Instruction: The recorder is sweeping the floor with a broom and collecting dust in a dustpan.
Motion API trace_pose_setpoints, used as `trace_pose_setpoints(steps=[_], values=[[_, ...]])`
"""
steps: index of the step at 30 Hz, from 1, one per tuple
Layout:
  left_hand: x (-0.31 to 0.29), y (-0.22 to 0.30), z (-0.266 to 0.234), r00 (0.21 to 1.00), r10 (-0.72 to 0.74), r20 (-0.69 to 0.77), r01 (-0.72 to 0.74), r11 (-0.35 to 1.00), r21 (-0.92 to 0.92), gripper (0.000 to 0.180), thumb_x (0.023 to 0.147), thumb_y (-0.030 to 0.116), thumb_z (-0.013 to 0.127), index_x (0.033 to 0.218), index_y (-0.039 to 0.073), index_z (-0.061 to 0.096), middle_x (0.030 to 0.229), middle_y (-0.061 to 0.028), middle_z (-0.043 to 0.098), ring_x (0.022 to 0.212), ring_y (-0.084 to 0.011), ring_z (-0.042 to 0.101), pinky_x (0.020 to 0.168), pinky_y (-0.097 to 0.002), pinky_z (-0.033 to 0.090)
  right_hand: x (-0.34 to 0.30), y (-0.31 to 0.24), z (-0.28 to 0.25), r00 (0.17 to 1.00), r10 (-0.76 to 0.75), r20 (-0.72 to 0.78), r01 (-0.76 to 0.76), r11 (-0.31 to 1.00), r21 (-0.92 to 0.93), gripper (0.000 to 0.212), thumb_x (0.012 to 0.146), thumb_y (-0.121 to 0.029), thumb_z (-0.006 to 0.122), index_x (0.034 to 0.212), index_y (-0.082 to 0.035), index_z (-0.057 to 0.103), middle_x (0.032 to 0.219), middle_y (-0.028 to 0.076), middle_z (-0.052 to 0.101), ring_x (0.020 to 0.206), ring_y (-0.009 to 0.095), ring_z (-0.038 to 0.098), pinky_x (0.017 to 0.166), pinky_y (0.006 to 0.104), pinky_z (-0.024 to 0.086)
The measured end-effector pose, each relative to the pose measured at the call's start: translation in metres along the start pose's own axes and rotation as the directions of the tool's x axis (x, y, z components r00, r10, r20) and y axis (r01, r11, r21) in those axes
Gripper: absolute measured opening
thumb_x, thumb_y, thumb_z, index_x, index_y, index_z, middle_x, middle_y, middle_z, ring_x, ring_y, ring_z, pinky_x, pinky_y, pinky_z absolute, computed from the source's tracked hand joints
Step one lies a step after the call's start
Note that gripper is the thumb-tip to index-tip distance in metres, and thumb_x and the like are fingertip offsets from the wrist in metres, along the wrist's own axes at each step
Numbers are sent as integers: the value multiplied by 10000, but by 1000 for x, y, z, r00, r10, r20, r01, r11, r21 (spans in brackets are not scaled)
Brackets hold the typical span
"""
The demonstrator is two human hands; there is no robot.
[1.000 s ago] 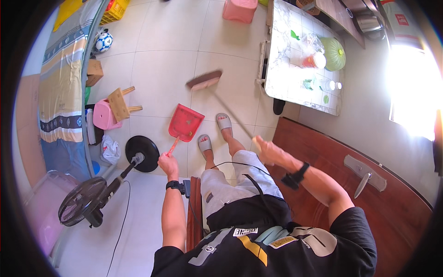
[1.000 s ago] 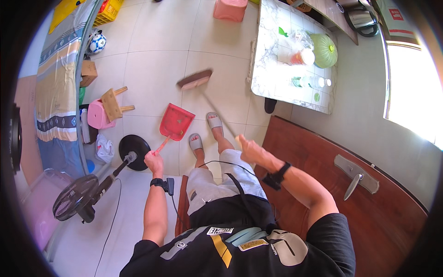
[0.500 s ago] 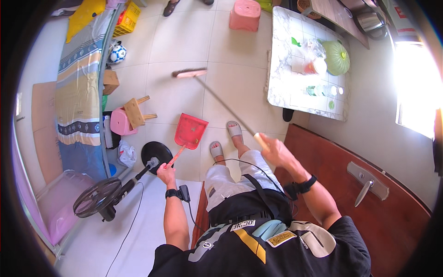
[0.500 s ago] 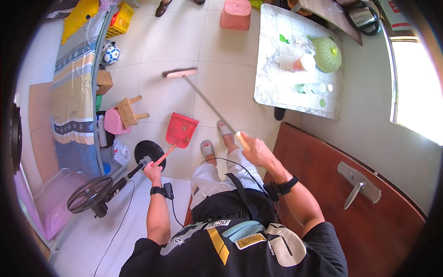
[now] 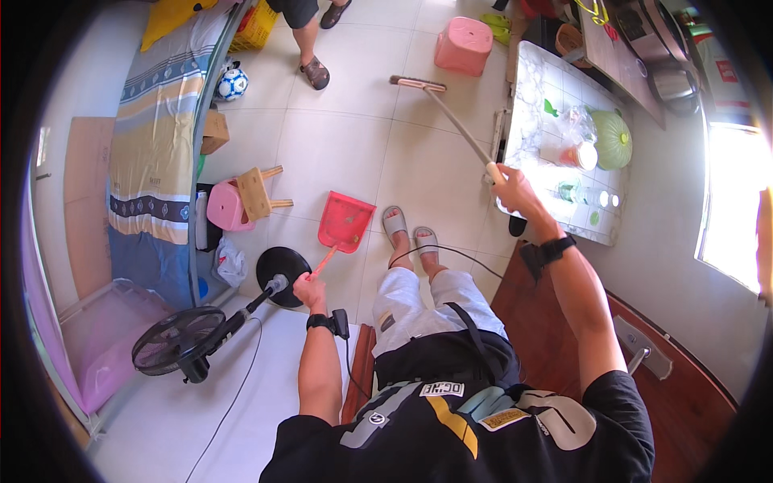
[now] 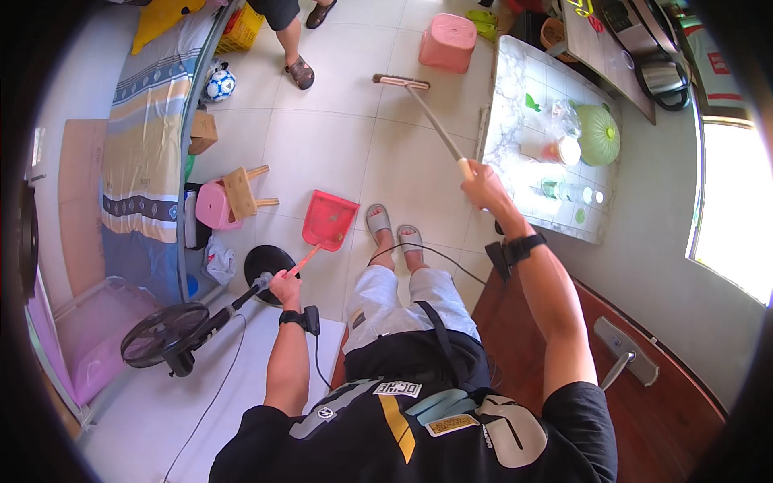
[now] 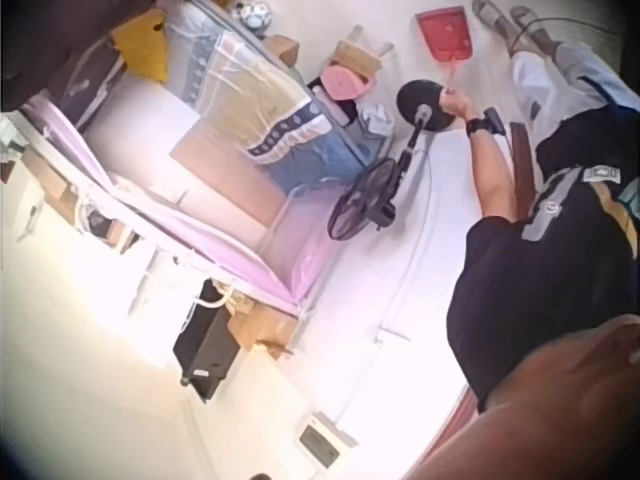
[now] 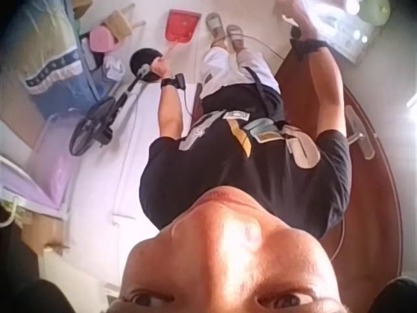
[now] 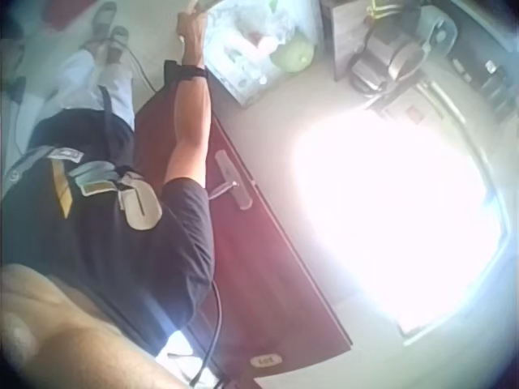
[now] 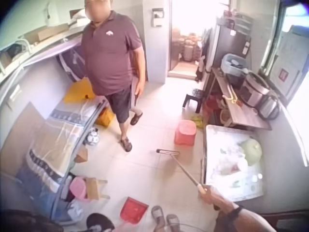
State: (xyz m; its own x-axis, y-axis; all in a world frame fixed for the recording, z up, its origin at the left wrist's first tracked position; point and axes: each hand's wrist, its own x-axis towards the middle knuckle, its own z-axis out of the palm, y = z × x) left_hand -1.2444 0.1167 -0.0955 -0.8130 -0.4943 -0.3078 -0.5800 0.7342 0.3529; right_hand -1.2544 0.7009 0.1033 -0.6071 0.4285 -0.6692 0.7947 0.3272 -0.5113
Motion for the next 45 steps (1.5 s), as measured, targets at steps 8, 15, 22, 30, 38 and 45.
trace_pose_setpoints(steps=[8, 15, 22, 30, 38, 45], values=[[8, 99, 42, 991, 44, 130, -53, 997, 62, 186, 819, 86, 697, 950, -39, 740, 892, -262, 714, 845, -398, 715, 764, -443, 561, 128, 27, 31, 952, -288, 102, 283, 709, -646, 414, 760, -38, 521, 1151, 97, 542, 985, 303, 670, 830, 453, 695, 698, 467, 586], [14, 80, 7, 993, 106, 58, -110, 990, 82, 128, 843, 63, 671, 914, -20, 739, 876, -252, 714, 825, -408, 705, 751, -464, 553, -20, -19, 106, 887, 0, 462, 232, 864, -446, 580, 767, -23, 524, 1331, 64, 425, 941, 302, 673, 722, 434, 702, 628, 489, 585], [24, 47, 18, 998, -20, 55, 23, 999, -38, 196, 818, 70, 686, 985, -7, 752, 867, -224, 729, 745, -337, 730, 711, -406, 579, -104, -51, 51, 772, 261, 580, -261, 962, -85, 681, 808, -103, 660, 1464, -62, 483, 666, 25, 572, 495, 82, 512, 421, 253, 423], [-49, -29, -21, 928, -365, 77, 373, 914, -162, 265, 819, 17, 651, 1063, -63, 717, 854, -183, 733, 639, -268, 730, 550, -333, 607, 8, -62, 61, 848, -402, 346, 502, 820, -274, 556, 785, -79, 605, 1337, -33, 565, 744, 216, 665, 620, 348, 676, 601, 421, 529], [-86, -66, -8, 844, -537, 21, 514, 796, -321, 225, 854, 37, 625, 1031, -58, 725, 800, -184, 727, 593, -256, 713, 544, -357, 576, 106, -84, 133, 858, -310, 409, 501, 679, -537, 459, 783, -34, 487, 1225, 81, 530, 844, 323, 661, 673, 426, 692, 551, 464, 561], [-94, -124, 13, 842, -516, -154, 496, 855, -153, 124, 802, 68, 666, 872, 7, 748, 825, -197, 726, 808, -347, 713, 790, -429, 558, -50, -47, 147, 637, -144, 757, 662, 607, -441, 660, 766, -38, 540, 1420, 27, 478, 876, 270, 695, 751, 377, 708, 665, 409, 559]])
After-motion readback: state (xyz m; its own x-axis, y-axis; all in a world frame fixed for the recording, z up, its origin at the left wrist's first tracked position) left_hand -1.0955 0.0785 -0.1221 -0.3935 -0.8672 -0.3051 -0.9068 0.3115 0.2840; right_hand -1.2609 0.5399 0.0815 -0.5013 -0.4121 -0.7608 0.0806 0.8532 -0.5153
